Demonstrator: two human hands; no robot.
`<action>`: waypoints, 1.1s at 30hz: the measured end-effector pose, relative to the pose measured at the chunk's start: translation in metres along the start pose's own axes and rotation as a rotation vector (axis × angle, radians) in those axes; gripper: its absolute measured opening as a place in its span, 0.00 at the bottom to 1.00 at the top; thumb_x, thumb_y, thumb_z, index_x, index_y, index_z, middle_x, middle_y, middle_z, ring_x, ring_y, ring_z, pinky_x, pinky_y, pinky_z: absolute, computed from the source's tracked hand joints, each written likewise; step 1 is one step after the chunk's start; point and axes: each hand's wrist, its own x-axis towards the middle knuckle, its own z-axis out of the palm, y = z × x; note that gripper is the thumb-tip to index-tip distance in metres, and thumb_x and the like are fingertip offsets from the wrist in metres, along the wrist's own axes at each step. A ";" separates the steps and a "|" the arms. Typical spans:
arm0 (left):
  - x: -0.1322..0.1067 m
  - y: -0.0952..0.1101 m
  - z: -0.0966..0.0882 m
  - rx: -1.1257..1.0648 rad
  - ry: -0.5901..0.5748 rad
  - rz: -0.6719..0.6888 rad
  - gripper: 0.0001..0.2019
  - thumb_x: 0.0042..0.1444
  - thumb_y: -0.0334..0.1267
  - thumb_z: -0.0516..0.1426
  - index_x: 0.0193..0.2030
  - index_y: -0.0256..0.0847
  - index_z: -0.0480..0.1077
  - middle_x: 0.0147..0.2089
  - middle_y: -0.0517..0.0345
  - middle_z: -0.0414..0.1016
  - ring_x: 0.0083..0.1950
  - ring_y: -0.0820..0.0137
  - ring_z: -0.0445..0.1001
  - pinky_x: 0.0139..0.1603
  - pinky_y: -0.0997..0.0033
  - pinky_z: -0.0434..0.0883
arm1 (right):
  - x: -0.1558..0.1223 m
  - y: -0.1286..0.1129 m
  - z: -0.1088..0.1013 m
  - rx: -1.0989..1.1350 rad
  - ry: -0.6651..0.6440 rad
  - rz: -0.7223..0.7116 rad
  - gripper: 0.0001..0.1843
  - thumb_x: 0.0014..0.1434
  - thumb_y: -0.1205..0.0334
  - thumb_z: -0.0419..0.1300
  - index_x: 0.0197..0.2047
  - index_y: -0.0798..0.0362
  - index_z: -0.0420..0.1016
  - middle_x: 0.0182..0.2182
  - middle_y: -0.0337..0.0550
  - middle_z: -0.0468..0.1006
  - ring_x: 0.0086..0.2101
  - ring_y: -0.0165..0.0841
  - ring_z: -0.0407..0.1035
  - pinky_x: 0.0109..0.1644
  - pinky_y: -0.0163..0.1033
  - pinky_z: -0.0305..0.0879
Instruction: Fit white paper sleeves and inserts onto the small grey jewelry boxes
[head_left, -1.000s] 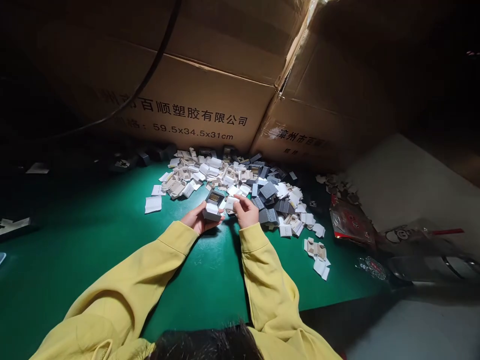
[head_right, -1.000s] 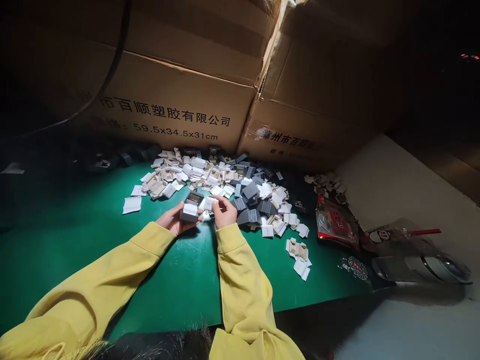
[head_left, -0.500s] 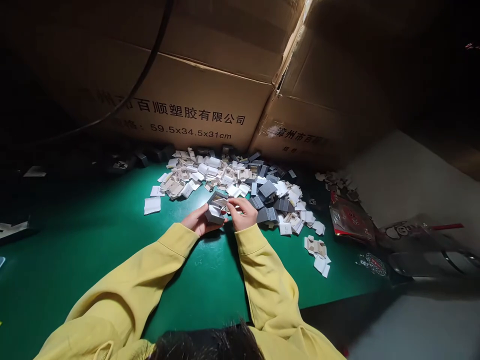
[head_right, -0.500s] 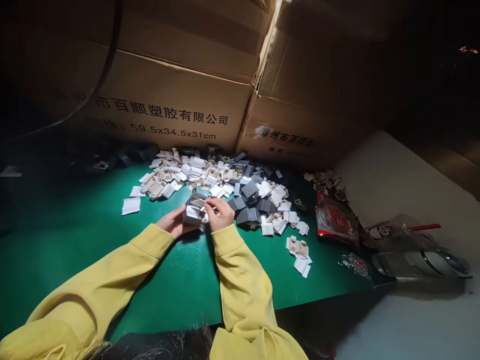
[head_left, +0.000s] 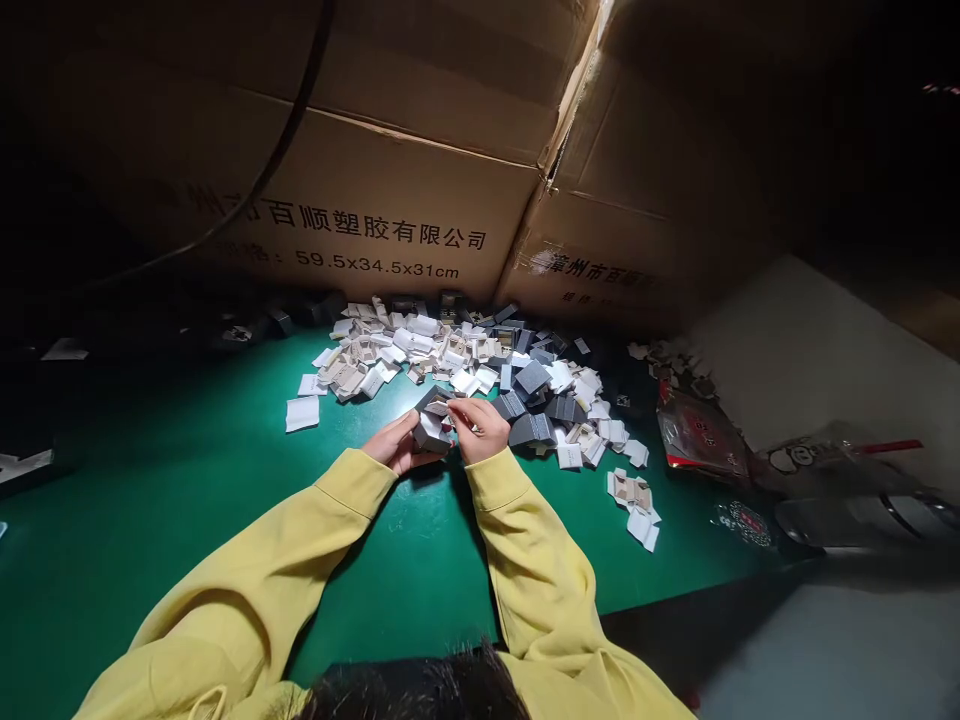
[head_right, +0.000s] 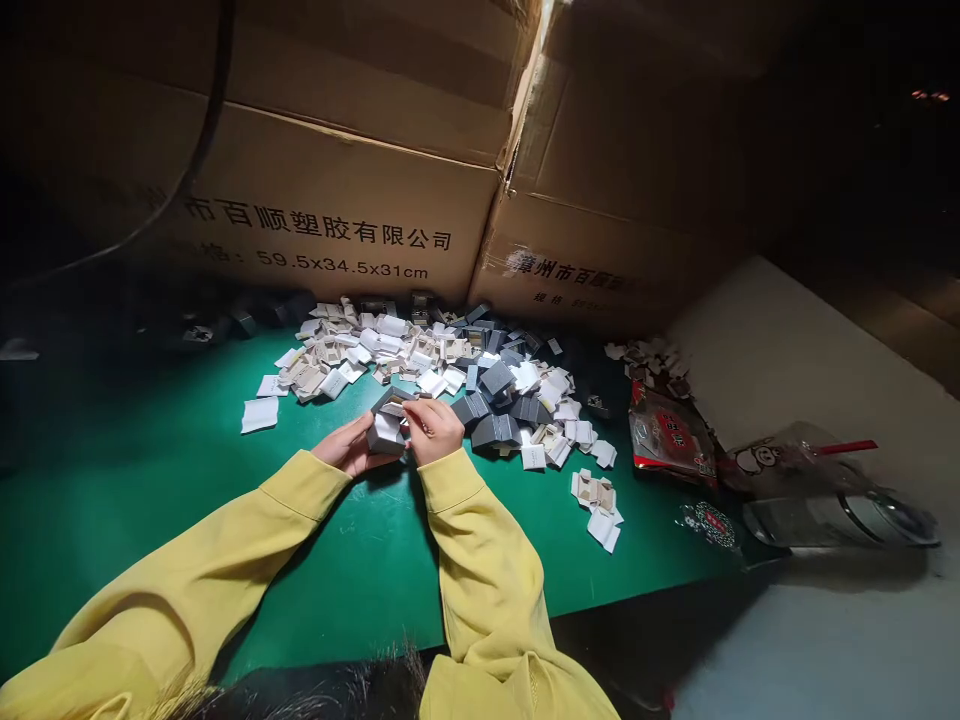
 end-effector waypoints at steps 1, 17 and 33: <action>0.000 0.000 0.001 0.004 0.007 0.003 0.15 0.66 0.43 0.52 0.54 0.37 0.70 0.46 0.47 0.80 0.42 0.59 0.81 0.43 0.63 0.78 | 0.000 0.001 0.001 -0.002 -0.012 0.010 0.11 0.63 0.60 0.58 0.35 0.50 0.82 0.32 0.45 0.83 0.35 0.35 0.76 0.41 0.40 0.75; -0.001 -0.002 0.004 0.111 0.070 0.016 0.15 0.66 0.41 0.51 0.55 0.40 0.68 0.42 0.48 0.80 0.38 0.61 0.81 0.39 0.63 0.78 | -0.002 -0.005 0.000 -0.189 -0.054 0.069 0.09 0.63 0.59 0.58 0.40 0.51 0.78 0.34 0.46 0.76 0.35 0.34 0.71 0.39 0.37 0.71; 0.005 -0.006 -0.009 0.129 -0.127 0.001 0.23 0.62 0.43 0.56 0.62 0.40 0.64 0.43 0.45 0.80 0.43 0.56 0.80 0.42 0.57 0.77 | -0.003 -0.010 0.007 -0.052 0.071 0.308 0.07 0.56 0.58 0.58 0.35 0.53 0.72 0.30 0.40 0.73 0.27 0.28 0.65 0.30 0.33 0.67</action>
